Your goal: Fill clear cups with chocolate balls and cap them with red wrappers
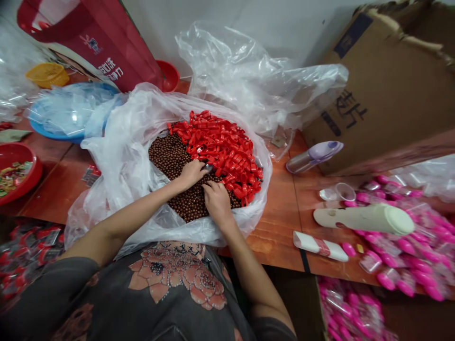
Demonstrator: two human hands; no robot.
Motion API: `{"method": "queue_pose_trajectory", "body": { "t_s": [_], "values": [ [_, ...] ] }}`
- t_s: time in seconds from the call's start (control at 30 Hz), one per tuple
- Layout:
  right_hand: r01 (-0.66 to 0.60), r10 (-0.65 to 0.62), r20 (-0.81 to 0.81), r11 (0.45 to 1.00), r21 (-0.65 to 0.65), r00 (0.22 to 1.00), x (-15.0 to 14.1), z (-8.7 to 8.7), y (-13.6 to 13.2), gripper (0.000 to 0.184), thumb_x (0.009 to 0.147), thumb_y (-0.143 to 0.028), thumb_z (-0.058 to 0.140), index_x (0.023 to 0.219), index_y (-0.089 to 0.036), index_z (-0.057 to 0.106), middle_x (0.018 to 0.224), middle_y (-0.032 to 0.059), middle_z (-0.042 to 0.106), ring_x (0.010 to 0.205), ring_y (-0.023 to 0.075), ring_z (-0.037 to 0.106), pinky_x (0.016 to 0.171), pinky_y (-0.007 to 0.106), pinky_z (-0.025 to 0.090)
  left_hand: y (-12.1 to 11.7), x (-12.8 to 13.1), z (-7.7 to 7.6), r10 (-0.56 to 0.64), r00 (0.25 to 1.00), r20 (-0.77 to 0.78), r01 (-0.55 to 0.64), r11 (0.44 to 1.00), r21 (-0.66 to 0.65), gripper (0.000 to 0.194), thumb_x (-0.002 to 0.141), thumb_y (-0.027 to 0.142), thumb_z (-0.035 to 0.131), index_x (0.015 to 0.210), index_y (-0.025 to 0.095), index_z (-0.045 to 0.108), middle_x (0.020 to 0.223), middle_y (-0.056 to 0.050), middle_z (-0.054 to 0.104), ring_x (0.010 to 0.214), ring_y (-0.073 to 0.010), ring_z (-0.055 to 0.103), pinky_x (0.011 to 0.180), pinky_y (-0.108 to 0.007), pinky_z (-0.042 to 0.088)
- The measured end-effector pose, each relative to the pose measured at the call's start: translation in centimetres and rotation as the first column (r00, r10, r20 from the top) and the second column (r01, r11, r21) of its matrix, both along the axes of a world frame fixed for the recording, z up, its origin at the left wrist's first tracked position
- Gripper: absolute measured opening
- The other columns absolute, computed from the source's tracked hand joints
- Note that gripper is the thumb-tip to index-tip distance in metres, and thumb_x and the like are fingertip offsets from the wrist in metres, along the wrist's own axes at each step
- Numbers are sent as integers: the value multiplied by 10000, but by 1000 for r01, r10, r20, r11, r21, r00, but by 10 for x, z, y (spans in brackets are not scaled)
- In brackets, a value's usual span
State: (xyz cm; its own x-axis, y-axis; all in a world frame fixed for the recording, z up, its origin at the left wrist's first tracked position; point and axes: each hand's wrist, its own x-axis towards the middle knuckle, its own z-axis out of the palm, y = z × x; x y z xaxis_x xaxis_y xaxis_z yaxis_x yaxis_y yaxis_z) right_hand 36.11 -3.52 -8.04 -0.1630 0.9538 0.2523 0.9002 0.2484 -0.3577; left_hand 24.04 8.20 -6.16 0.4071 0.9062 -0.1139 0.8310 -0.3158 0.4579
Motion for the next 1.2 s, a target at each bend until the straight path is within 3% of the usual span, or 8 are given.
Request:
{"method": "queue_pose_trajectory", "body": {
  "t_s": [0.1,0.2,0.33,0.43,0.53,0.7,0.93,1.2],
  "values": [
    [3,3,-114,998,58,993,9,2,-12,302,950,-188,479,1144,-194,710,1165,91,703,1039,248,584,946,408,502,11,17,-3,18,1000,22,-18,1000,-25,312,891,290,569,1087,76,685,1057,-184,696,1008,-304,653,884,-386,482],
    [12,11,-222,995,102,975,17,4,-22,294,952,-204,493,1167,-223,693,1165,79,703,1047,240,586,940,429,506,20,14,-5,14,983,184,6,994,-109,285,846,247,627,1075,85,682,1002,-123,718,918,-234,660,833,-312,491],
    [70,-24,-314,988,136,949,29,7,-30,298,957,-210,496,1194,-248,672,1157,77,701,1061,233,595,937,455,499,15,-31,10,120,924,362,12,940,-342,280,805,212,651,1052,91,702,870,-44,711,712,-142,608,689,-241,487],
    [117,-59,-341,981,154,938,37,6,-29,288,956,-211,503,1180,-262,676,1115,70,706,1032,224,608,917,453,502,2,-72,26,192,943,273,-11,836,-548,224,759,164,657,955,91,735,708,-17,662,558,-110,529,543,-225,453],
    [139,-74,-348,977,163,935,39,4,-24,266,952,-226,520,1159,-255,685,1092,73,708,1014,223,609,914,453,503,-8,-89,31,220,955,200,-43,766,-642,165,700,107,675,844,101,756,611,-14,630,515,-122,529,489,-236,452],
    [146,-82,-340,975,165,937,36,2,-23,271,950,-220,519,1164,-252,683,1088,76,702,1017,224,600,914,453,500,-9,-59,8,282,929,239,-49,735,-677,93,661,72,698,718,122,751,565,-2,625,469,-109,527,497,-234,469],
    [215,-155,-396,970,111,905,45,-1,-34,290,959,-220,494,1183,-266,672,1097,70,685,1022,214,608,913,445,510,-4,-23,-24,259,853,453,88,784,-614,135,639,62,716,757,126,737,623,21,652,558,-96,550,621,-228,447],
    [231,-167,-434,968,99,885,45,-5,-32,337,957,-181,455,1208,-283,655,1101,66,659,1045,196,614,938,429,513,-11,-24,-32,406,682,609,212,687,-695,206,647,43,730,826,99,645,646,27,626,607,-79,560,667,-220,426]
  ]
}}
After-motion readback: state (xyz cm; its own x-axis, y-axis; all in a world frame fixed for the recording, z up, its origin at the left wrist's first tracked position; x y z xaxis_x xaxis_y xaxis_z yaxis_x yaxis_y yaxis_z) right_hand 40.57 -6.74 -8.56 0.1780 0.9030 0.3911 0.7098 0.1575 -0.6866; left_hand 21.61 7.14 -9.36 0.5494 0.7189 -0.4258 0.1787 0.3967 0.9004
